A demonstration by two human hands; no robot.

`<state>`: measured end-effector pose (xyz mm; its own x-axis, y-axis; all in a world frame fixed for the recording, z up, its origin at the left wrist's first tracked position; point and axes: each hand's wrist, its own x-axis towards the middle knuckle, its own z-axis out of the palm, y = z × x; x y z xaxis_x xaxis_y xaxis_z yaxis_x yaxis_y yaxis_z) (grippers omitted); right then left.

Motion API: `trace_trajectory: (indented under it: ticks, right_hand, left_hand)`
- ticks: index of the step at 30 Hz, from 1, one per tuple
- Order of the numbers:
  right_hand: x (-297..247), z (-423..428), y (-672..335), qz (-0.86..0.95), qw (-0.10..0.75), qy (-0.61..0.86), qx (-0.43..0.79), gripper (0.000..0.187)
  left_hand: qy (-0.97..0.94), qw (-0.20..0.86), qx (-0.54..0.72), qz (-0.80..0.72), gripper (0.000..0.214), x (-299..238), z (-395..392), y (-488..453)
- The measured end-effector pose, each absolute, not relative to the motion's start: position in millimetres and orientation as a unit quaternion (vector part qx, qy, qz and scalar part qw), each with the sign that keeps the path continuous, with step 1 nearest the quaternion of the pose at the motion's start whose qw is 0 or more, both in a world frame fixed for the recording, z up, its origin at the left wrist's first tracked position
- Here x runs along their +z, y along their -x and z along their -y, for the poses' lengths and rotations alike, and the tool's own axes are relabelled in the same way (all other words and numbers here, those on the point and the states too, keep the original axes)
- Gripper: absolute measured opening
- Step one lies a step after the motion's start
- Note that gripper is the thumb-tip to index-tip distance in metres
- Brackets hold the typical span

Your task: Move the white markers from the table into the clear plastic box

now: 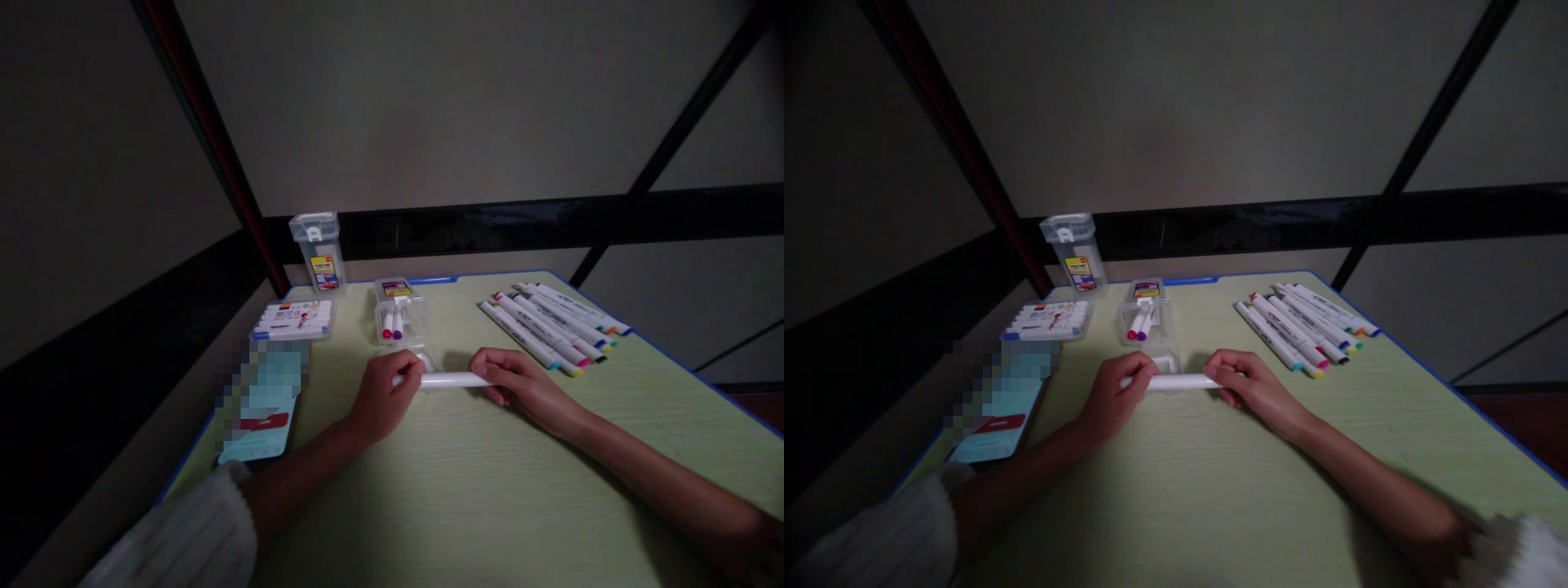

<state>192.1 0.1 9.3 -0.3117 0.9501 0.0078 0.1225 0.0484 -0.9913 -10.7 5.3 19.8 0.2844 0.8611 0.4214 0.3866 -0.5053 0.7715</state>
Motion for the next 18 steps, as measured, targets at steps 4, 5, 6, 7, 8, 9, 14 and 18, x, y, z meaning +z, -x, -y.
trace_trajectory:
  ticks: [4,5,6,7,8,9,14,18]
  right_hand:
    - [9.4,-0.4,-192.3,0.614,0.386,0.442,0.528,0.027]
    - [9.6,-0.4,-192.1,0.614,0.385,0.443,0.527,0.027]
    - [9.9,-0.3,-191.9,0.615,0.384,0.444,0.527,0.028]
    - [10.2,-0.2,-191.6,0.616,0.383,0.444,0.526,0.028]
    - [10.5,-0.1,-191.4,0.616,0.382,0.444,0.526,0.029]
    - [10.8,0.0,-191.2,0.617,0.38,0.444,0.526,0.029]
    - [10.3,0.2,-191.7,0.622,0.378,0.444,0.522,0.029]
    - [10.0,0.3,-192.0,0.622,0.377,0.446,0.521,0.026]
  left_hand:
    - [-0.751,0.279,0.43,-0.417,0.021,19.9,-5.3,10.3]
    - [-0.751,0.279,0.43,-0.417,0.021,20.0,-5.3,10.2]
    - [-0.751,0.278,0.43,-0.417,0.021,20.0,-5.3,10.2]
    - [-0.751,0.278,0.431,-0.417,0.021,20.1,-5.2,10.2]
    - [-0.751,0.278,0.43,-0.417,0.021,20.1,-5.2,10.2]
    - [-0.751,0.277,0.43,-0.417,0.022,20.1,-5.1,10.3]
    - [-0.756,0.274,0.429,-0.41,0.022,19.5,-5.5,10.4]
    - [-0.758,0.274,0.432,-0.404,0.021,20.1,-5.6,10.3]
